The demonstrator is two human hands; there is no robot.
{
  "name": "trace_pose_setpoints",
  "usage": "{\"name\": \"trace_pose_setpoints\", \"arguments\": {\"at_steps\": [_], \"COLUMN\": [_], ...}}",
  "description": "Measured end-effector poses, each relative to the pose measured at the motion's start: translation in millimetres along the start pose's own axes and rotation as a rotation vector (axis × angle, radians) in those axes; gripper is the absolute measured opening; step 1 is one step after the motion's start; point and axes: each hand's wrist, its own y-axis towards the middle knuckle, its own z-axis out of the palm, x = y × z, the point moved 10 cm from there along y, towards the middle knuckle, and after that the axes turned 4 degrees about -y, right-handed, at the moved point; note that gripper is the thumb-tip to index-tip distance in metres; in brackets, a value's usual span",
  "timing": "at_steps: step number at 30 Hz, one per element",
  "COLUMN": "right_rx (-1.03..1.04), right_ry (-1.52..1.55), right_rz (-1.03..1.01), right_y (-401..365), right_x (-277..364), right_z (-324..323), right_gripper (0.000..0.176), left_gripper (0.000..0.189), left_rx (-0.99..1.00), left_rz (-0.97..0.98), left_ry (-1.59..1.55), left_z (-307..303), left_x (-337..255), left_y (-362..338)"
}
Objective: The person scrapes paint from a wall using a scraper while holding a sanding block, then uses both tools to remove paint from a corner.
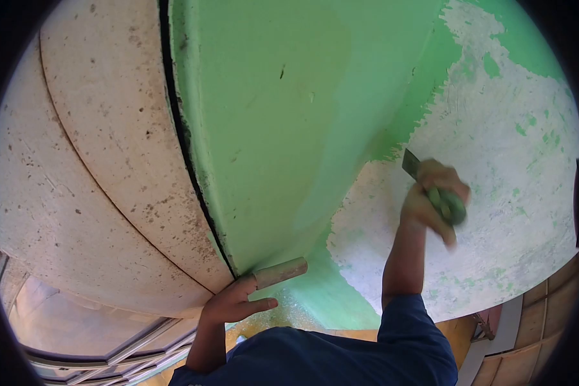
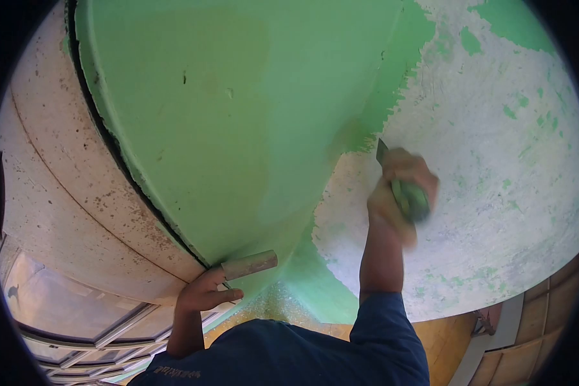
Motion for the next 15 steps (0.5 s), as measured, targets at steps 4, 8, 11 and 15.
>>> {"name": "trace_pose_setpoints", "arguments": {"at_steps": [4,8,11,15], "right_rx": [-0.076,-0.072,-0.162,0.028], "right_ry": [-0.017,0.069,-0.020,0.127], "right_rz": [0.089,-0.001,0.225,-0.040], "right_y": [1.9,1.4,-9.1,-5.1], "right_x": [-1.3,3.6,-32.6,10.2], "right_z": [2.8,1.8,-4.5,15.8], "right_gripper": [0.091,0.091,0.090,0.090], "left_gripper": [0.058,0.058,0.059,0.060], "left_rx": [0.003,-0.003,0.033,0.018], "left_rz": [0.034,0.057,0.005,0.036], "left_ry": [0.011,0.026,-0.011,0.032], "left_z": [1.4,0.9,3.4,1.6], "left_x": [-2.9,-3.8,1.9,-2.1], "left_y": [1.0,0.6,2.4,2.4]}}
